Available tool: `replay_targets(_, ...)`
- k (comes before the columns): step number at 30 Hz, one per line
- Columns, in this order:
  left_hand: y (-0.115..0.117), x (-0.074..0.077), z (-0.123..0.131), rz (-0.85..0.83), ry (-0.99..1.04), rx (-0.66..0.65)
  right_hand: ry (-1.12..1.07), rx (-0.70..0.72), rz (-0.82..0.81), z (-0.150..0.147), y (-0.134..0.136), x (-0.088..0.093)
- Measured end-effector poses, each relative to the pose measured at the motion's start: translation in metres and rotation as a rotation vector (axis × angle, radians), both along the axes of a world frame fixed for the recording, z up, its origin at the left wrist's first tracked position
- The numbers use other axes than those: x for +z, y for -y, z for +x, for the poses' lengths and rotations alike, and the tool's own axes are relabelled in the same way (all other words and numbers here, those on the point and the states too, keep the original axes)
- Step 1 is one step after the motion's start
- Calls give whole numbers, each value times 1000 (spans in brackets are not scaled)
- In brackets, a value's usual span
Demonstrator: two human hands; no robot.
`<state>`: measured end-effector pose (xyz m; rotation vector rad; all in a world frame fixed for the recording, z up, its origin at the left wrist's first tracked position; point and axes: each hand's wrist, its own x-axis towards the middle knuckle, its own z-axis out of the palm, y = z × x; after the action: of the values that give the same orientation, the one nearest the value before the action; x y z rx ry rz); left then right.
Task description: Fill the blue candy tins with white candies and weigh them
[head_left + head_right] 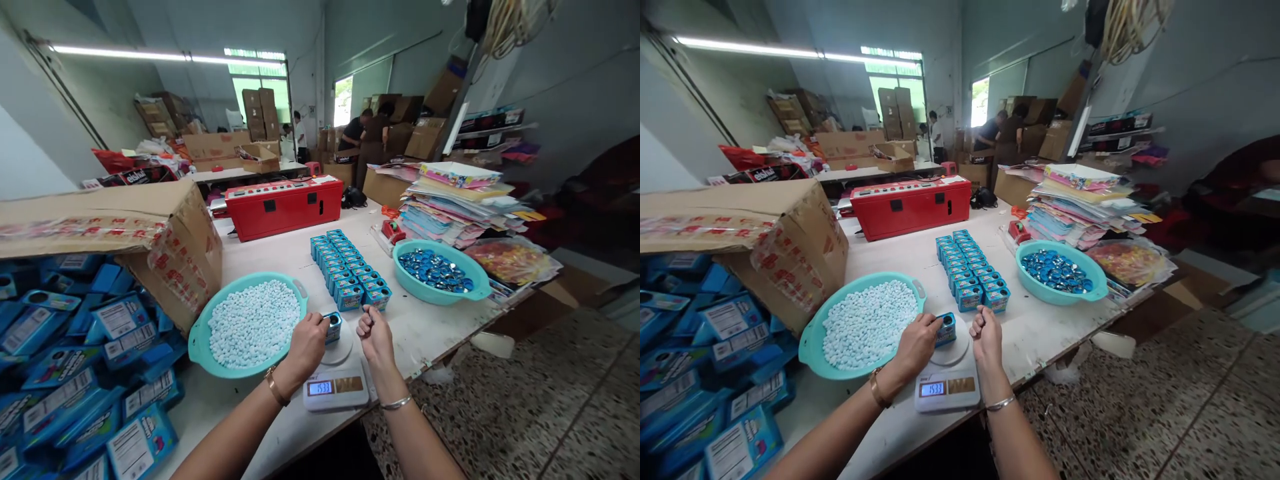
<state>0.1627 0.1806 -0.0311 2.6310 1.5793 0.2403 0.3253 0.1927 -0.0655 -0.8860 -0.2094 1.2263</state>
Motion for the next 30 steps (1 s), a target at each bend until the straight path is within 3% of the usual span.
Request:
replay_targets(4,-8,10,6,-70,-28,-19,25,24,-9,-9,-2,-4)
replay_targets(8,-22,18,17,-111,-36,-54,84,189,-18,-18,-4,-6)
replay_targets(14,-32,18,31,-127,26,-79,115,320,-34,-23,0,-13)
replay_targets(20,-30,17,26,-110,123,-81,82,252,-39,-17,3,-21)
replay_targets(25,-25,16,21,-120,34,-29,89,170,-18,2,8,-33)
replay_targets(30,-28,15,40,-134,24,-69,120,40,-30,34,10,-51)
